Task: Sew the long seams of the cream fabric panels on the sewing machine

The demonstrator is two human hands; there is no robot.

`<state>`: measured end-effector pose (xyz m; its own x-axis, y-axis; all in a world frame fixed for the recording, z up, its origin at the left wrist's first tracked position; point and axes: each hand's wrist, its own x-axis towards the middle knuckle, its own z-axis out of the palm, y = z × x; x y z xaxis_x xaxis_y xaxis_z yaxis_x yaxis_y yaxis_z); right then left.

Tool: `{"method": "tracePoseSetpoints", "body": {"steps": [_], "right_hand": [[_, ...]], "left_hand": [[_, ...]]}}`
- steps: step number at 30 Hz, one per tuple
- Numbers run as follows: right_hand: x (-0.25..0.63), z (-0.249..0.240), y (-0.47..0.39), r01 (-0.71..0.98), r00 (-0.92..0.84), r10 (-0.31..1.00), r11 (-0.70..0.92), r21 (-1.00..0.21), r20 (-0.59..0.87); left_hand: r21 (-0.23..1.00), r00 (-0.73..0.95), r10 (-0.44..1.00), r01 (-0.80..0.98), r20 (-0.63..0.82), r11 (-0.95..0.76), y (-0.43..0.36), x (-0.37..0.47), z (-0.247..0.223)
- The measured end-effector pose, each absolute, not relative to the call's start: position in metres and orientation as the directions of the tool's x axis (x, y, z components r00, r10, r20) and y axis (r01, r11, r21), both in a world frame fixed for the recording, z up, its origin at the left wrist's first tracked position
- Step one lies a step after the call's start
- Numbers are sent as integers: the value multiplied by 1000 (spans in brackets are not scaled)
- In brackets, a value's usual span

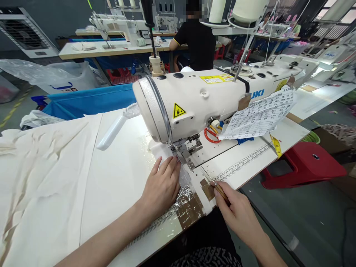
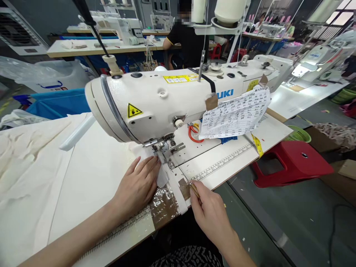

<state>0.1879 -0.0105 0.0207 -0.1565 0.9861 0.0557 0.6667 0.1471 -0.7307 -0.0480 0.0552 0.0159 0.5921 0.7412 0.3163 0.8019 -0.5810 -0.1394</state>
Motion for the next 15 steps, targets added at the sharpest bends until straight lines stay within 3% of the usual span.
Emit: {"method": "tracePoseSetpoints", "body": {"steps": [15], "right_hand": [[190, 20, -11, 660, -162, 979, 199, -724, 121]], "left_hand": [[-93, 588, 736, 798, 336, -595, 51, -45, 14]]}}
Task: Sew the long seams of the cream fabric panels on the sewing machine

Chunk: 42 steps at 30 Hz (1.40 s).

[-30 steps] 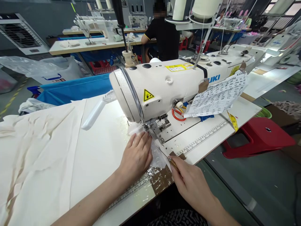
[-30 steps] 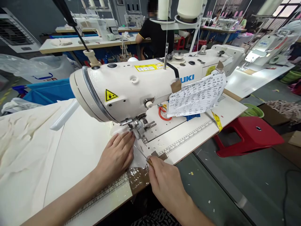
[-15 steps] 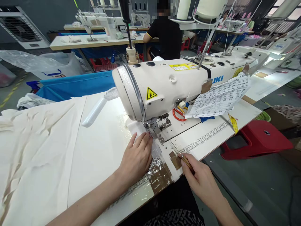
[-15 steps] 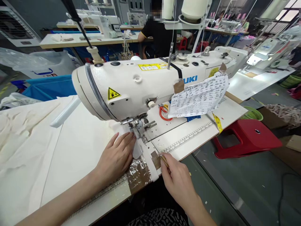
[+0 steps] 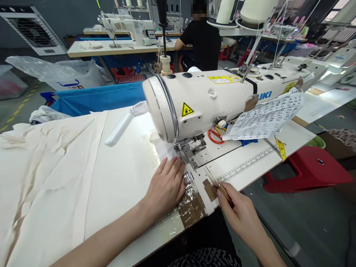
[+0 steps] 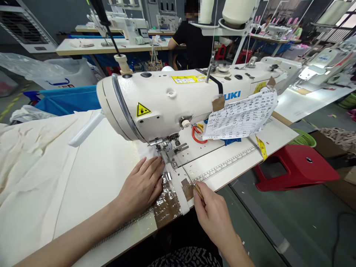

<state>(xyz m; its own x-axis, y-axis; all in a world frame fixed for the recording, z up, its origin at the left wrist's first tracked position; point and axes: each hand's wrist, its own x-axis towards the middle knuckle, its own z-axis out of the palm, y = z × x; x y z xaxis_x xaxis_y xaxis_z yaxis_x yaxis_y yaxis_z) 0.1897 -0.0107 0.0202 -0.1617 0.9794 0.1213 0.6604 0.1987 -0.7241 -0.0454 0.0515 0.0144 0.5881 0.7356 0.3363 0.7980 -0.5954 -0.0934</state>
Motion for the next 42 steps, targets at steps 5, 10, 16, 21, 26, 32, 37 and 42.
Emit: {"method": "tracePoseSetpoints", "body": {"steps": [5, 10, 16, 21, 26, 32, 37, 42], "right_hand": [[187, 20, -12, 651, -118, 983, 182, -737, 138], [181, 21, -15, 565, -82, 990, 140, -813, 113], [163, 20, -8, 480, -194, 937, 348, -805, 289], [140, 18, 5, 469, -312, 839, 544, -695, 446], [122, 14, 21, 660, -380, 779, 606, -444, 499], [114, 15, 28, 767, -426, 768, 587, -260, 478], [112, 15, 32, 796, -444, 781, 569, -206, 440], [110, 13, 33, 818, -442, 793, 548, -175, 419]], "left_hand": [[-99, 586, 738, 801, 335, -591, 51, -45, 14], [-90, 586, 737, 799, 338, -594, 54, -46, 11], [-50, 565, 743, 807, 358, -589, 62, -49, 7], [22, 527, 775, 822, 350, -569, 67, -50, 9], [101, 504, 790, 818, 349, -566, 72, -51, 9], [110, 523, 759, 791, 388, -602, 74, -54, 9], [114, 520, 759, 791, 393, -601, 74, -54, 10], [108, 508, 771, 804, 384, -584, 74, -54, 10]]}}
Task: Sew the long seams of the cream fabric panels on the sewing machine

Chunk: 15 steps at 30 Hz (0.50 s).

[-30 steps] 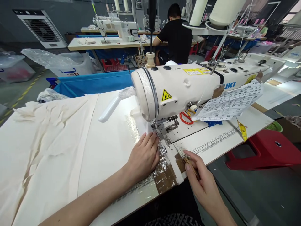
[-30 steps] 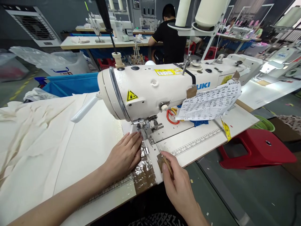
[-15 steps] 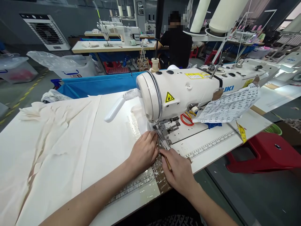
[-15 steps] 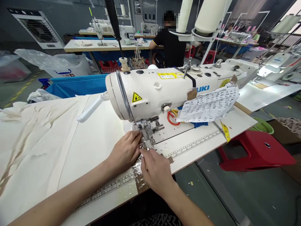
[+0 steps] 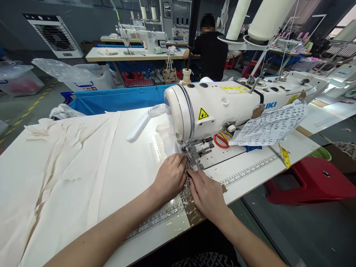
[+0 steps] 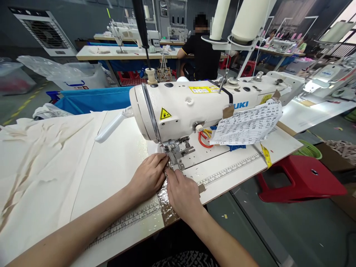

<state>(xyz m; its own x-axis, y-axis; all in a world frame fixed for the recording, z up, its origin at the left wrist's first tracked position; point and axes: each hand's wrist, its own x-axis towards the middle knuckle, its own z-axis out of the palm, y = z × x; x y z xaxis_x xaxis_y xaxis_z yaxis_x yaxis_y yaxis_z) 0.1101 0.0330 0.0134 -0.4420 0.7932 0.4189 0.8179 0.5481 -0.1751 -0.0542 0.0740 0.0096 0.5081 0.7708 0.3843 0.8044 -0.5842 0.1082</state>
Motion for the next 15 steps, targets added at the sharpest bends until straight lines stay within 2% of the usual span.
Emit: {"method": "tracePoseSetpoints", "body": {"steps": [9, 12, 15], "right_hand": [[98, 11, 32, 892, -414, 848, 451, -40, 332], [98, 14, 31, 895, -408, 850, 445, -39, 334], [104, 16, 23, 867, -421, 819, 490, -93, 389]], "left_hand": [[167, 477, 800, 812, 364, -560, 79, -60, 9], [201, 464, 806, 807, 367, -556, 84, -63, 8], [223, 442, 828, 818, 345, -530, 86, -64, 10]]}}
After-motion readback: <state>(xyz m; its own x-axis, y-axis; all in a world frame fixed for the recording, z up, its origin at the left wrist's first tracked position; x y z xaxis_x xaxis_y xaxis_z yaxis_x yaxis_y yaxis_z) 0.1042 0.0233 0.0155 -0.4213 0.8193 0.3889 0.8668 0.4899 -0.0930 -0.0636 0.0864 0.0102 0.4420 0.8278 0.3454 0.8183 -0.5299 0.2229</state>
